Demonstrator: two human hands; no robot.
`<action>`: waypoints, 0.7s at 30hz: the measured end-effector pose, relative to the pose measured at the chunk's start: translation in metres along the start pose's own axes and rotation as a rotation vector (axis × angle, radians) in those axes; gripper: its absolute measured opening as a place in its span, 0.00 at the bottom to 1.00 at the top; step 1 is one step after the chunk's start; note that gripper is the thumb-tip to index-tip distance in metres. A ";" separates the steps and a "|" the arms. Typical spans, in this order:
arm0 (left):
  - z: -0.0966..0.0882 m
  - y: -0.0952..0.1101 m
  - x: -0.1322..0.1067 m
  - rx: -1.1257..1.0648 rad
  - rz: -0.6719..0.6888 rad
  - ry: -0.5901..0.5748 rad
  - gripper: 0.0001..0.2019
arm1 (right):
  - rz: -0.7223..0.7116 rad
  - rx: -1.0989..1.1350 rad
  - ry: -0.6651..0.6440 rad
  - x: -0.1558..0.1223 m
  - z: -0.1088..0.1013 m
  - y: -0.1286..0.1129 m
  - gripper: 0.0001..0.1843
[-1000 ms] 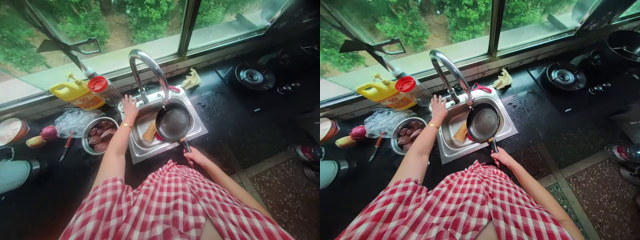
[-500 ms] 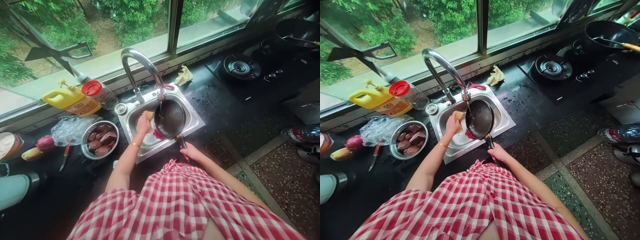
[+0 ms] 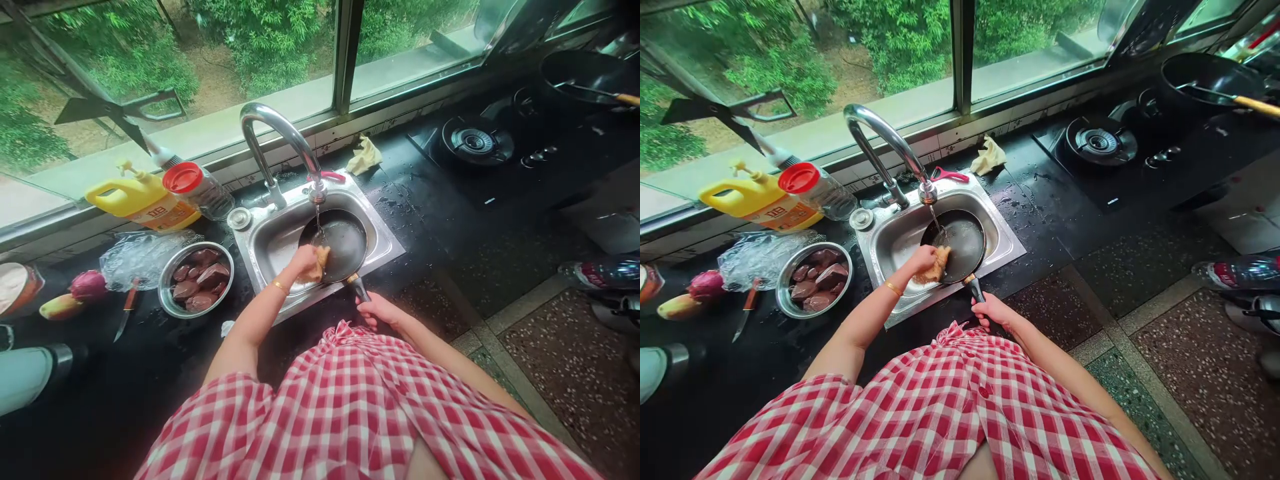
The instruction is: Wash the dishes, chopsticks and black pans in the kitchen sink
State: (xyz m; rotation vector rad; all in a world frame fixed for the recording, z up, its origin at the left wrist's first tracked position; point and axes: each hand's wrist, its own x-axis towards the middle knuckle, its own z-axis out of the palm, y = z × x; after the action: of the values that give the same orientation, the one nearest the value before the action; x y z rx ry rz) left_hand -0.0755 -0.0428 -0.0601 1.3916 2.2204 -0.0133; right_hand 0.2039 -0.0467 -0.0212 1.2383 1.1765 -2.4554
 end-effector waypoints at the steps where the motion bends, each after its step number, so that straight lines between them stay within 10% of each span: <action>1: -0.005 -0.003 0.003 -0.009 -0.039 0.065 0.11 | 0.020 0.027 -0.035 0.000 -0.002 0.000 0.19; 7: 0.004 0.012 0.038 -0.167 -0.253 0.249 0.13 | 0.199 0.075 -0.241 0.000 -0.007 0.000 0.17; 11: 0.024 0.054 0.053 -0.342 -0.044 0.284 0.11 | 0.230 0.006 -0.246 0.002 -0.010 0.000 0.15; 17: 0.033 0.065 -0.001 -0.438 0.589 -0.223 0.14 | 0.202 -0.029 -0.235 0.001 -0.015 0.000 0.13; 21: 0.007 0.012 -0.045 -0.170 0.319 -0.397 0.12 | 0.166 0.008 -0.242 -0.001 -0.019 0.001 0.13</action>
State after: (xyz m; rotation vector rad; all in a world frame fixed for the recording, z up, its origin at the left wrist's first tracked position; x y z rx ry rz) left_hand -0.0472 -0.0768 -0.0437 1.4843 1.6265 0.0102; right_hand 0.2165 -0.0341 -0.0275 0.9636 0.9617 -2.4058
